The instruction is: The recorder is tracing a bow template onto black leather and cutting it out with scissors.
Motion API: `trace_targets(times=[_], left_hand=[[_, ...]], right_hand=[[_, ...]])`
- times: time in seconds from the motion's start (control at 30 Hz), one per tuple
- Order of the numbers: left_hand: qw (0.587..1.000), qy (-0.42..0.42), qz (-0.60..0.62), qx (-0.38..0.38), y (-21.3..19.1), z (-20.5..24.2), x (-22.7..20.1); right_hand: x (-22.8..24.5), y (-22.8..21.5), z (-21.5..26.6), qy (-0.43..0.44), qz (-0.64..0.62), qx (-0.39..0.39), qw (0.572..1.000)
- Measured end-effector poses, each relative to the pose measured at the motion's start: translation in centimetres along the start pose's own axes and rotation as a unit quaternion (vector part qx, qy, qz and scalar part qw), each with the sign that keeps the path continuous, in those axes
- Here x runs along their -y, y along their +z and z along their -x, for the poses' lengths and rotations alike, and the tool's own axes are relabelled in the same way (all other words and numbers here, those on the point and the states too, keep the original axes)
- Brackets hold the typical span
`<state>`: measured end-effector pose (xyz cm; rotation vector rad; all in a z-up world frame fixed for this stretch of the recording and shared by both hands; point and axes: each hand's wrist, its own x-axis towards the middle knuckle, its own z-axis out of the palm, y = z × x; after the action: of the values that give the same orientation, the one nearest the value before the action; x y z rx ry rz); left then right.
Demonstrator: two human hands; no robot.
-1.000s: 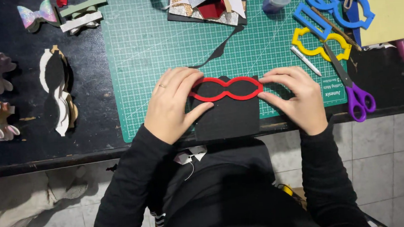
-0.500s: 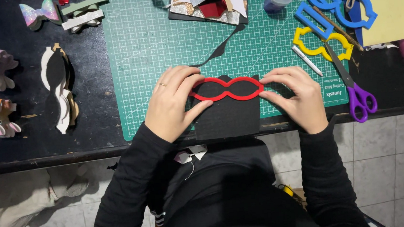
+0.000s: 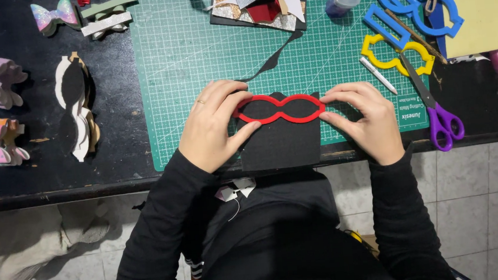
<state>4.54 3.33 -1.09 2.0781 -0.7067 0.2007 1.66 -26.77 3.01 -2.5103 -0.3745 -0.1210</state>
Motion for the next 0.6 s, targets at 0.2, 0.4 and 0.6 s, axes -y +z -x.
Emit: trace_targets(times=[0.2,0.4,0.6], left_hand=[[1.0,0.001,-0.009,-0.002,0.1,0.0,0.0],[0.999,0.003,-0.035,0.017,-0.1,-0.3,0.1],[0.997,-0.008,-0.039,0.065,0.6,-0.9,1.2]], right_hand=[[0.1,-0.2,-0.1,0.0,-0.003,0.004,1.0],[0.5,-0.8,-0.5,-0.012,0.005,0.02,1.0],[1.0,-1.1,-0.8,-0.013,0.019,0.036,0.999]])
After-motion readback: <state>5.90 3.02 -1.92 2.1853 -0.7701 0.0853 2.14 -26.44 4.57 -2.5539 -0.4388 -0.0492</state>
